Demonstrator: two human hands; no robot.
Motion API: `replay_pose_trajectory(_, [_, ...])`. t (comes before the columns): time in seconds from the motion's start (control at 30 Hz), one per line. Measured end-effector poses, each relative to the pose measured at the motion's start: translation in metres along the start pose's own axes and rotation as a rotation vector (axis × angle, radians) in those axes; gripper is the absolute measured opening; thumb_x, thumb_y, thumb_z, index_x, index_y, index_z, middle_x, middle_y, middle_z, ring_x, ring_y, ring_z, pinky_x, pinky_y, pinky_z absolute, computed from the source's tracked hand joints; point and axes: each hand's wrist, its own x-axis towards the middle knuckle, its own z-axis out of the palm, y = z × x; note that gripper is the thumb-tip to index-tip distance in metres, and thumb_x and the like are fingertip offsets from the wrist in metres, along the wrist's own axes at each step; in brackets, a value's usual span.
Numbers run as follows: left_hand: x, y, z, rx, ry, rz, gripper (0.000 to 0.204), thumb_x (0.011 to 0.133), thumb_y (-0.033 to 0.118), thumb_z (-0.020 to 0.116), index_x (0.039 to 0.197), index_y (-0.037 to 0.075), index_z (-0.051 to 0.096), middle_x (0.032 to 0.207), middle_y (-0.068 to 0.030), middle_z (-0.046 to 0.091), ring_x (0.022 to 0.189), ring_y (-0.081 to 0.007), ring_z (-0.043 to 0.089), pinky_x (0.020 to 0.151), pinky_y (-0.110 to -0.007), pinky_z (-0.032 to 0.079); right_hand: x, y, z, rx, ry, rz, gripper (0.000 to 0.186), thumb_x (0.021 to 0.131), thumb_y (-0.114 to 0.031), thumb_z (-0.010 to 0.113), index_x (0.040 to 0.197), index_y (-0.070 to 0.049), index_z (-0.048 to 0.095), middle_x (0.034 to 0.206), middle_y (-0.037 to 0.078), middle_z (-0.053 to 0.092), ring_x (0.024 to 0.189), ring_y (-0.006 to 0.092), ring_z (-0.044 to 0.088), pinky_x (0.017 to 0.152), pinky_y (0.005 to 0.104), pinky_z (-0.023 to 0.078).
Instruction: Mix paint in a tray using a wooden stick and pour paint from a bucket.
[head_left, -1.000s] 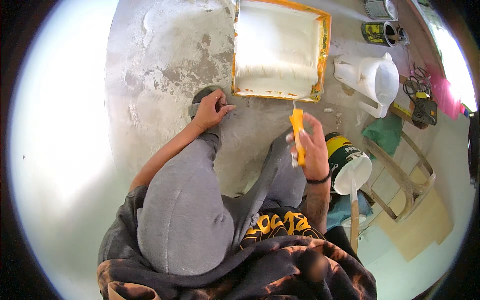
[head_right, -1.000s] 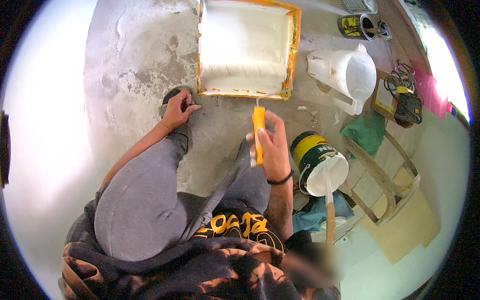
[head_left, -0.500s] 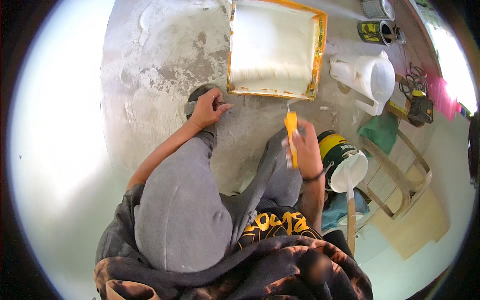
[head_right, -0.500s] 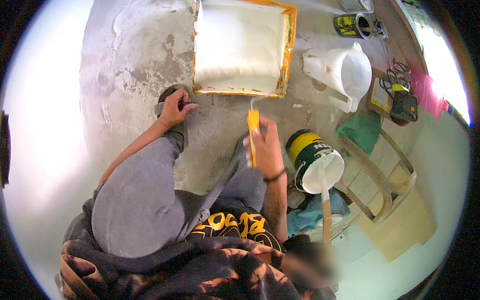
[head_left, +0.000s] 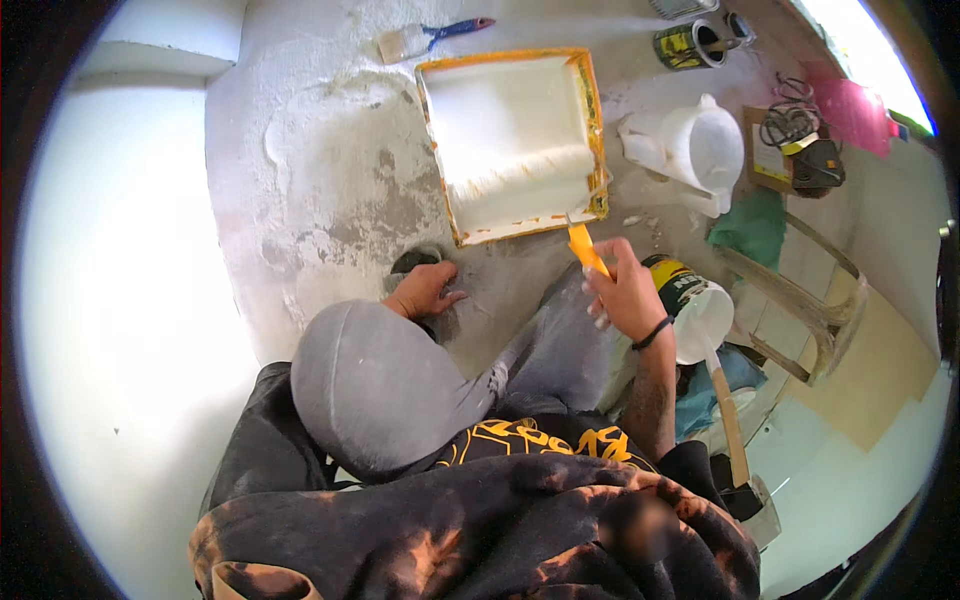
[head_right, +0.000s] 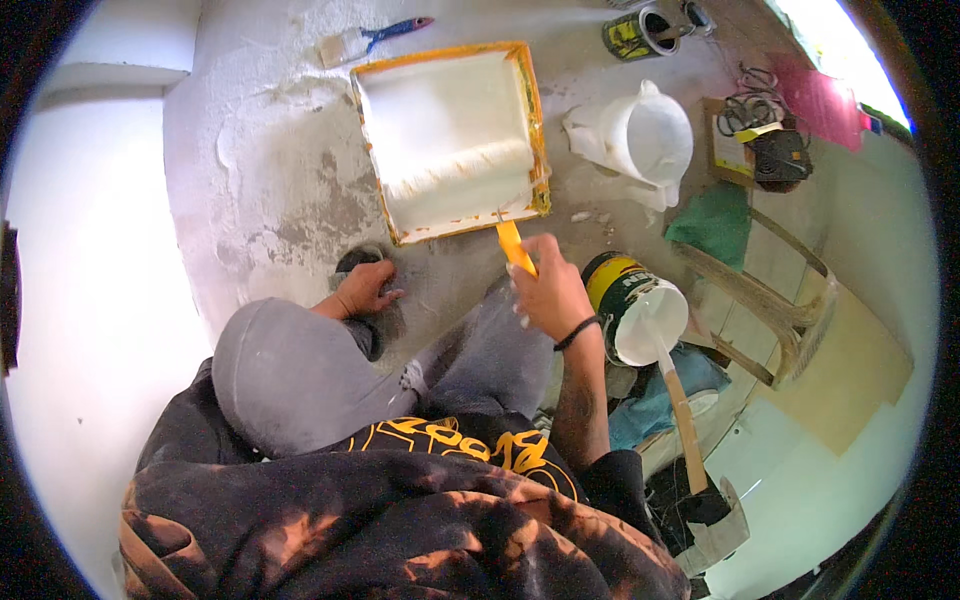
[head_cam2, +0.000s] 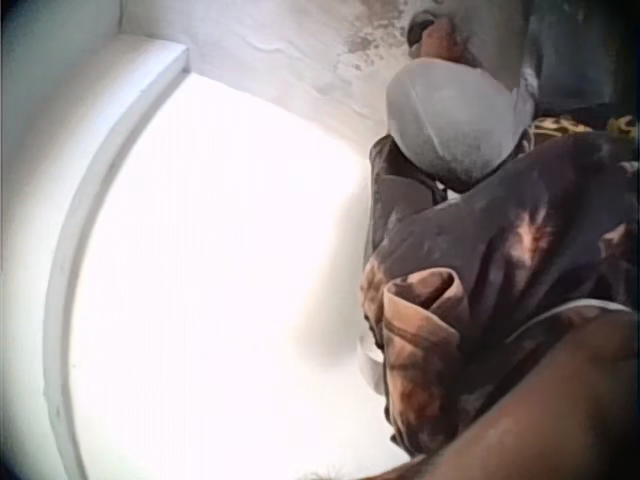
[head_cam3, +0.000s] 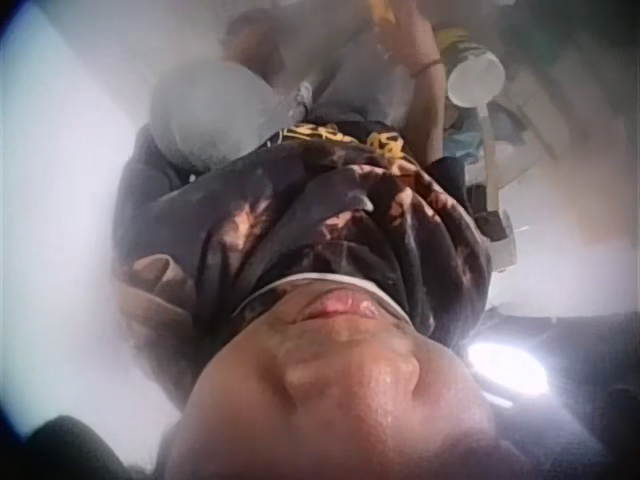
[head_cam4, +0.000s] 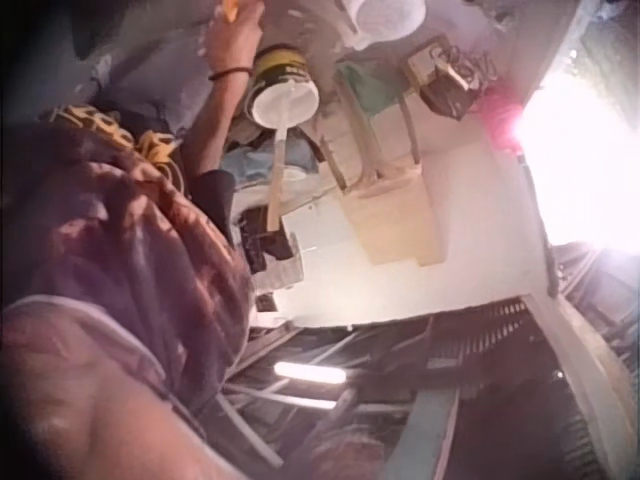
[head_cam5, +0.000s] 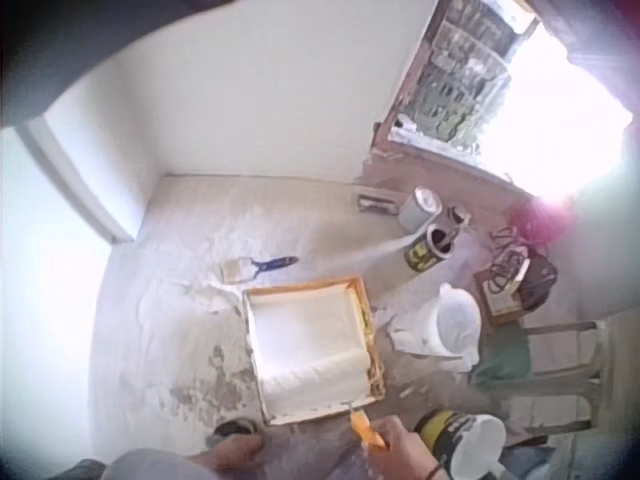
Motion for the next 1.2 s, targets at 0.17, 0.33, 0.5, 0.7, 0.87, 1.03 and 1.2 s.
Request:
replay_pose_trajectory(0.17, [0.004, -0.004, -0.009, -0.056, -0.115, 0.071, 0.038, 0.083, 0.034, 0.070, 0.085, 0.003, 0.050, 0.077, -0.0188, 0.055, 0.074, -0.0402, 0.058, 0.064, -0.047, 0.045, -0.011, 0.014, 0.011, -0.421, 0.124, -0.119, 0.030, 0.090, -0.012, 0.056, 0.118, -0.007, 0.048, 0.094, 0.029, 0.064, 0.092, 0.0473, 0.061, 0.079, 0.0507, 0.048])
replay_pose_trajectory(0.33, [-0.001, -0.001, -0.008, -0.100, -0.105, 0.000, 0.038, 0.081, 0.032, 0.072, 0.086, 0.002, 0.050, 0.078, -0.0194, 0.056, 0.076, -0.0403, 0.059, 0.064, -0.047, 0.045, 0.000, 0.022, 0.027, -0.299, 0.256, -0.203, 0.033, 0.088, -0.015, 0.061, 0.119, -0.009, 0.055, 0.106, 0.025, 0.064, 0.098, 0.0444, 0.061, 0.085, 0.0440, 0.049])
replay_pose_trajectory(0.5, [0.001, 0.006, -0.005, -0.057, 0.033, -0.007, 0.038, 0.079, 0.029, 0.074, 0.089, 0.001, 0.050, 0.080, -0.0195, 0.057, 0.077, -0.0418, 0.059, 0.065, -0.046, 0.046, -0.031, 0.036, 0.034, -0.403, 0.315, -0.211, 0.040, 0.080, -0.015, 0.071, 0.117, -0.007, 0.058, 0.111, 0.022, 0.064, 0.103, 0.0404, 0.062, 0.087, 0.0414, 0.050])
replay_pose_trajectory(0.7, [-0.002, 0.005, -0.010, -0.067, -0.089, -0.027, 0.039, 0.079, 0.029, 0.076, 0.090, 0.002, 0.050, 0.079, -0.0185, 0.055, 0.074, -0.0392, 0.059, 0.064, -0.045, 0.045, -0.016, 0.025, 0.035, -0.549, 0.329, -0.251, 0.037, 0.085, -0.020, 0.061, 0.121, -0.010, 0.059, 0.097, 0.022, 0.067, 0.095, 0.0416, 0.063, 0.087, 0.0468, 0.049])
replay_pose_trajectory(0.87, [0.002, 0.009, -0.009, -0.070, -0.098, 0.081, 0.040, 0.078, 0.030, 0.077, 0.089, 0.003, 0.049, 0.077, -0.0177, 0.053, 0.071, -0.0385, 0.057, 0.062, -0.043, 0.044, -0.042, 0.006, 0.021, -0.626, 0.300, -0.105, 0.032, 0.085, -0.014, 0.060, 0.117, -0.010, 0.062, 0.097, 0.025, 0.065, 0.091, 0.0415, 0.063, 0.081, 0.0464, 0.050])
replay_pose_trajectory(1.03, [-0.003, -0.002, -0.009, -0.080, -0.101, 0.012, 0.039, 0.079, 0.029, 0.076, 0.088, 0.003, 0.049, 0.078, -0.0173, 0.052, 0.071, -0.0382, 0.056, 0.061, -0.044, 0.044, -0.008, -0.032, 0.013, -0.639, 0.268, -0.209, 0.029, 0.086, -0.013, 0.058, 0.115, -0.008, 0.063, 0.093, 0.024, 0.066, 0.088, 0.0408, 0.063, 0.081, 0.0462, 0.050])
replay_pose_trajectory(1.2, [-0.003, 0.002, -0.009, -0.121, -0.087, 0.076, 0.036, 0.079, 0.026, 0.076, 0.087, 0.004, 0.049, 0.079, -0.0160, 0.051, 0.072, -0.0367, 0.056, 0.062, -0.043, 0.044, -0.032, -0.039, -0.003, -0.590, 0.229, -0.146, 0.027, 0.087, -0.015, 0.056, 0.112, -0.010, 0.065, 0.093, 0.024, 0.066, 0.090, 0.0416, 0.063, 0.082, 0.0481, 0.050])
